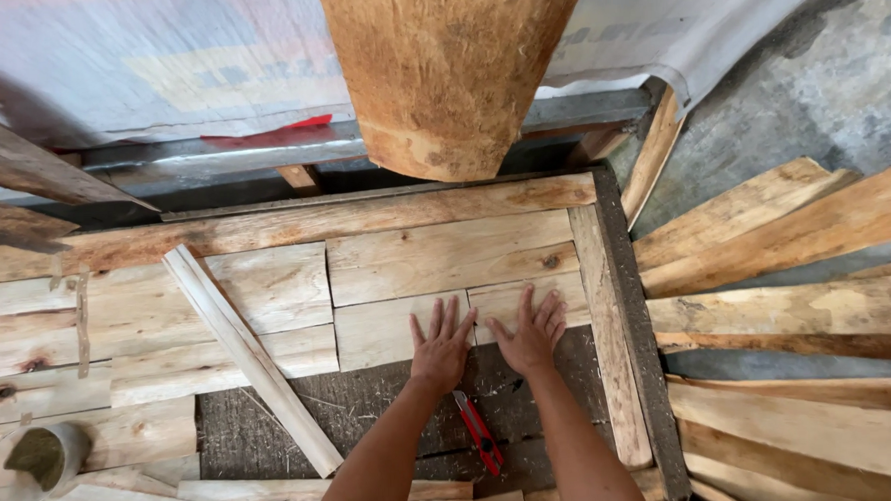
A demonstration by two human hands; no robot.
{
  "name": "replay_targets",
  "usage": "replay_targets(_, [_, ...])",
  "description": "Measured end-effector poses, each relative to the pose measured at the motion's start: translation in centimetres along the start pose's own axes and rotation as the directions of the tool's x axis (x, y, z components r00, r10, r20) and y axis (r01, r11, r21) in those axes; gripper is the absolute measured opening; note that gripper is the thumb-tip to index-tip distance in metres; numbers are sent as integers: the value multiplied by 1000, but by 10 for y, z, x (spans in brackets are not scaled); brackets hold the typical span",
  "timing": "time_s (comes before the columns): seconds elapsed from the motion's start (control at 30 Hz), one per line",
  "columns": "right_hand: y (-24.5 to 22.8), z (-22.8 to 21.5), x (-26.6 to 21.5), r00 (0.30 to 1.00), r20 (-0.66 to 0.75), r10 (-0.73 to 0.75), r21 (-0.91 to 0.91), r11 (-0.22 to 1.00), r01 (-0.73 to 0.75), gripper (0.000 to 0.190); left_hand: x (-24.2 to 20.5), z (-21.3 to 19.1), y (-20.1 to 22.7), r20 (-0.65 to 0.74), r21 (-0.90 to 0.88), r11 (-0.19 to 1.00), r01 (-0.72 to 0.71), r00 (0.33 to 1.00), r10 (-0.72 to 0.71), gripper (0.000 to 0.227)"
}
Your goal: Trim and fit small wooden slats into a larger wooden panel assembly.
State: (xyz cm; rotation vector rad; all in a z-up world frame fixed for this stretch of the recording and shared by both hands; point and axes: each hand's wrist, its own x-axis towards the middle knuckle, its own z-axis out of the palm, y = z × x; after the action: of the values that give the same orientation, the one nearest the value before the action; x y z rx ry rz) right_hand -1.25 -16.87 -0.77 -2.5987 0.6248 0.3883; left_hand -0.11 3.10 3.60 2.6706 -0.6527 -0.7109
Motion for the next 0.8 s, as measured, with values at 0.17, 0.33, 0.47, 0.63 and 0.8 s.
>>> replay_targets(0.17, [-6, -8, -7, 1000, 5, 9, -7, 1000, -9, 116, 5, -3, 2, -8, -18, 999, 29, 1000, -29, 68])
replay_targets(0.33, [-16, -19, -11, 998, -45, 37, -4, 999, -38, 116, 10, -8, 5, 2, -13, 998, 61, 998, -61, 71])
replay_targets(0.47, [-22, -27, -16, 997, -61, 37, -35, 999, -39, 115, 15, -1, 5, -31, -32, 998, 53, 998, -54, 73])
replay_targets(0.63, [-23, -26, -15, 996, -89, 13, -68, 998, -19, 111, 13, -11, 9, -64, -65, 997, 38, 997, -42, 73])
replay_targets(0.8, [-22, -27, -28, 921, -343, -184, 83, 971, 225, 88, 5, -11, 15, -198, -148, 989, 23, 979, -53, 71])
